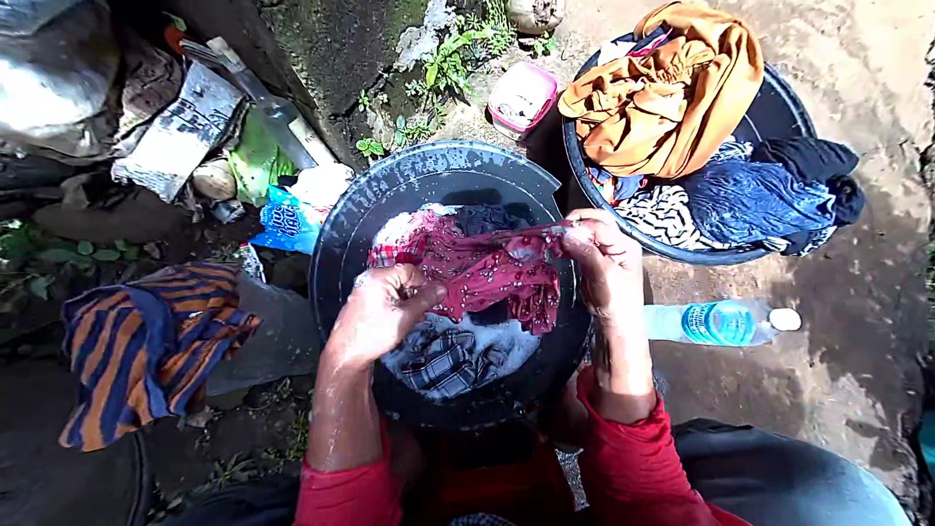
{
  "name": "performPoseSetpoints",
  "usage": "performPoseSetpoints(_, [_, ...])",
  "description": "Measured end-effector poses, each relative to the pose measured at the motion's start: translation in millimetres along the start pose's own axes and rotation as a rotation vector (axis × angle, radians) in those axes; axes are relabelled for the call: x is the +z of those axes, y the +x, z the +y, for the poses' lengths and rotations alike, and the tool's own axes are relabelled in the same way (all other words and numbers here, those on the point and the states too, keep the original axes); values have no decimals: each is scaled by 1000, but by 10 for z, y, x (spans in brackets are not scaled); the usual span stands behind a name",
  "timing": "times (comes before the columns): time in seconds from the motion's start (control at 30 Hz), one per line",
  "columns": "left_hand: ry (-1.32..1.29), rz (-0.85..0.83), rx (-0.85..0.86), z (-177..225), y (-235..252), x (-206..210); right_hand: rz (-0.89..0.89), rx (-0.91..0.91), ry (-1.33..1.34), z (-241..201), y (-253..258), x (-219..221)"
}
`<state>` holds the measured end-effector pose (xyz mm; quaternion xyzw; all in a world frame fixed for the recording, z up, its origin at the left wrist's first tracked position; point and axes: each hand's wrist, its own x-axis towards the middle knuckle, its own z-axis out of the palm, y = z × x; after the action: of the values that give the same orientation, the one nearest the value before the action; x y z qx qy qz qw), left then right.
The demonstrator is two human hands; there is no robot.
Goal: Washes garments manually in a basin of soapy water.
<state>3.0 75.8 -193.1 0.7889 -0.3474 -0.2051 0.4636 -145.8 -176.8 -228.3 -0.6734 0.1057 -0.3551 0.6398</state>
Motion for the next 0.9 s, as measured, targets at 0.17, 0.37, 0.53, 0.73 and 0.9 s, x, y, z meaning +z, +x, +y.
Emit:
performPoseSetpoints(0.17, [132,37,297,308,-339,-335,173,81,711,-489,5,-2])
performPoseSetpoints(0.37, [-117,-146,419,118,-210,-344,214,272,-600,307,50,83])
performPoseSetpoints(0.53, [286,-102,-499,-771,445,630,-724,629,-901,1487,-30,822])
performPoseSetpoints(0.73, [610,-344,-595,-1626,416,1765,-770,556,-920,2491,-594,674])
performPoseSetpoints(0.9, [463,-321,-582,-1834,397,1978,-814,1101,-869,1844,-589,480])
